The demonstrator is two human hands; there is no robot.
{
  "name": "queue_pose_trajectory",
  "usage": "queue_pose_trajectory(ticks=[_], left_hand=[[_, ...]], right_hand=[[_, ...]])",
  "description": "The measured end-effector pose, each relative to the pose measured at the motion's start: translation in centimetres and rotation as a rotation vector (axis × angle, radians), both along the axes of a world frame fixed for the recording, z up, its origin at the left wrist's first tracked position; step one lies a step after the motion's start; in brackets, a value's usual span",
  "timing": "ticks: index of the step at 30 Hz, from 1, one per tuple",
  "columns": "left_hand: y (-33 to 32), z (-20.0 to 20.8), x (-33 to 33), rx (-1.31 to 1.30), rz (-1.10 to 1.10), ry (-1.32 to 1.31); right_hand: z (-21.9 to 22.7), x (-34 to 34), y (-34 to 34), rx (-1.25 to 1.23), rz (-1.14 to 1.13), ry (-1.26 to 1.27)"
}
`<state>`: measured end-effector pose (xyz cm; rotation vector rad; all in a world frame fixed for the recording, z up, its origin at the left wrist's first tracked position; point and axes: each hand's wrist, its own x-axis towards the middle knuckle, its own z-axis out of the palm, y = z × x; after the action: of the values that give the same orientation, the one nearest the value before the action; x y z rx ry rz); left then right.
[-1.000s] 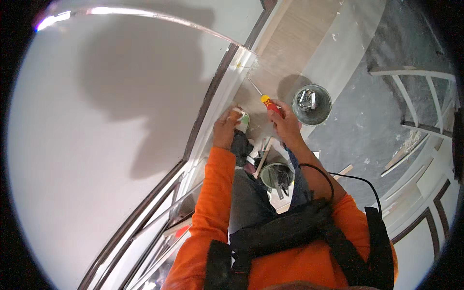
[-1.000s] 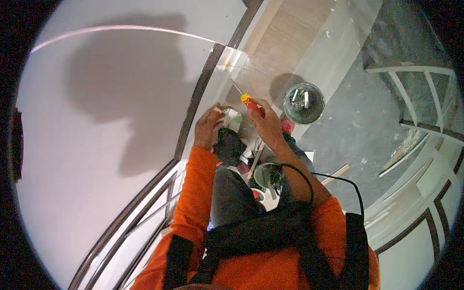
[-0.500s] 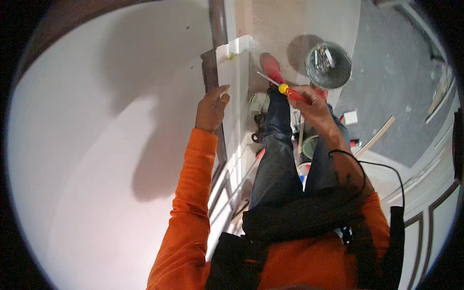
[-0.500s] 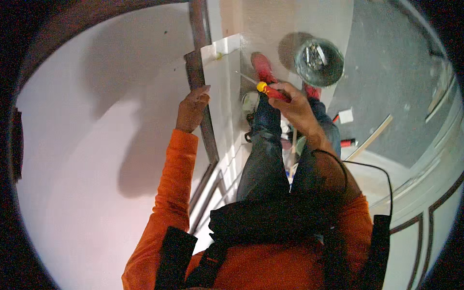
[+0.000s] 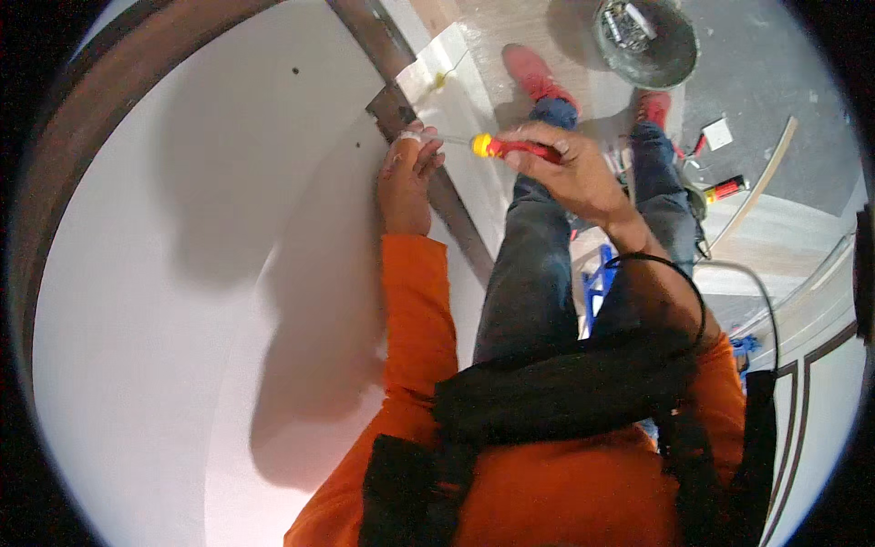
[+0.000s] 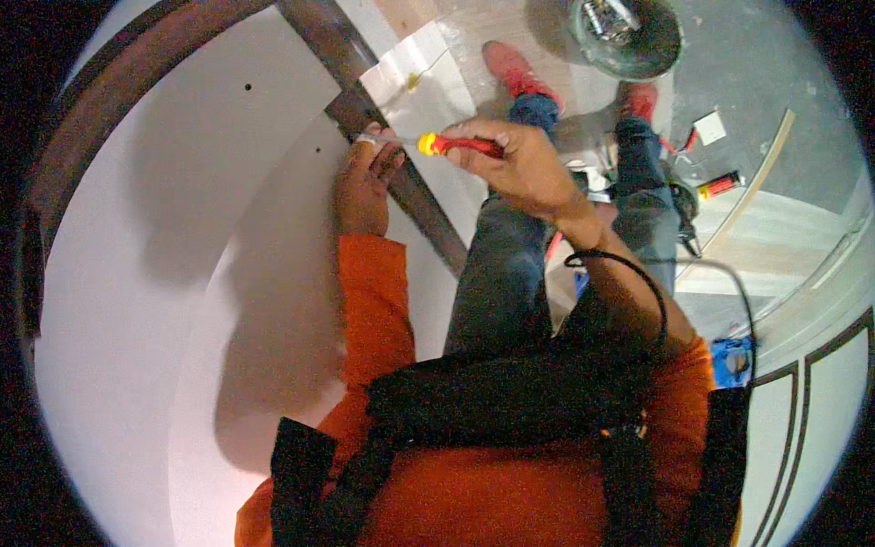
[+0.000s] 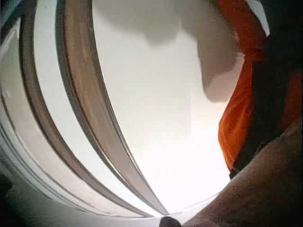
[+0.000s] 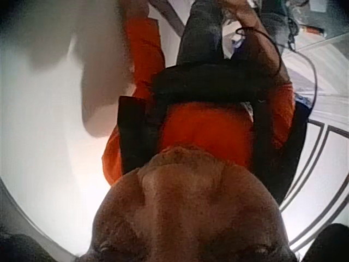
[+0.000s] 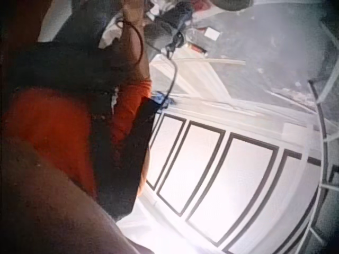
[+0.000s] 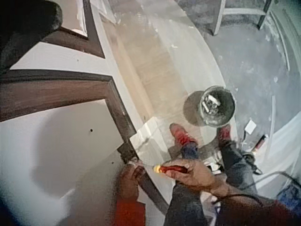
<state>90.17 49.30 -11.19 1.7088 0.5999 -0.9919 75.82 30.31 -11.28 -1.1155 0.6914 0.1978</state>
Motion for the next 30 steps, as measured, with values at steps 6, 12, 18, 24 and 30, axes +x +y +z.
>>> queue_pose_trajectory(ticks=[6,12,18,24,30], left_hand=[[2.1,1.2,0.8,0.046,-0.250,-0.067],[1.0,2.3,1.6,0.017,-0.323,-0.181],[0.7,2.4,1.3,-0.284,0.104,-0.026],[2.4,1.6,0.0,-0.445,0.157,-0.064],[2.1,0.7,0.1,-0.397,0.198,-0.029]], right_hand=[[-1.6,3.5,2.4,-0.168,0.021,-0.114],[-2.4,4.5,4.4,-0.210,-0.003,-0.176],[-2.5,5.9,4.6,-0.239,0.067,-0.191],[-2.4,5.9,5.7,-0.167,0.021,-0.246],[-2.8,5.5,5.9,-0.205,0.080,-0.254]])
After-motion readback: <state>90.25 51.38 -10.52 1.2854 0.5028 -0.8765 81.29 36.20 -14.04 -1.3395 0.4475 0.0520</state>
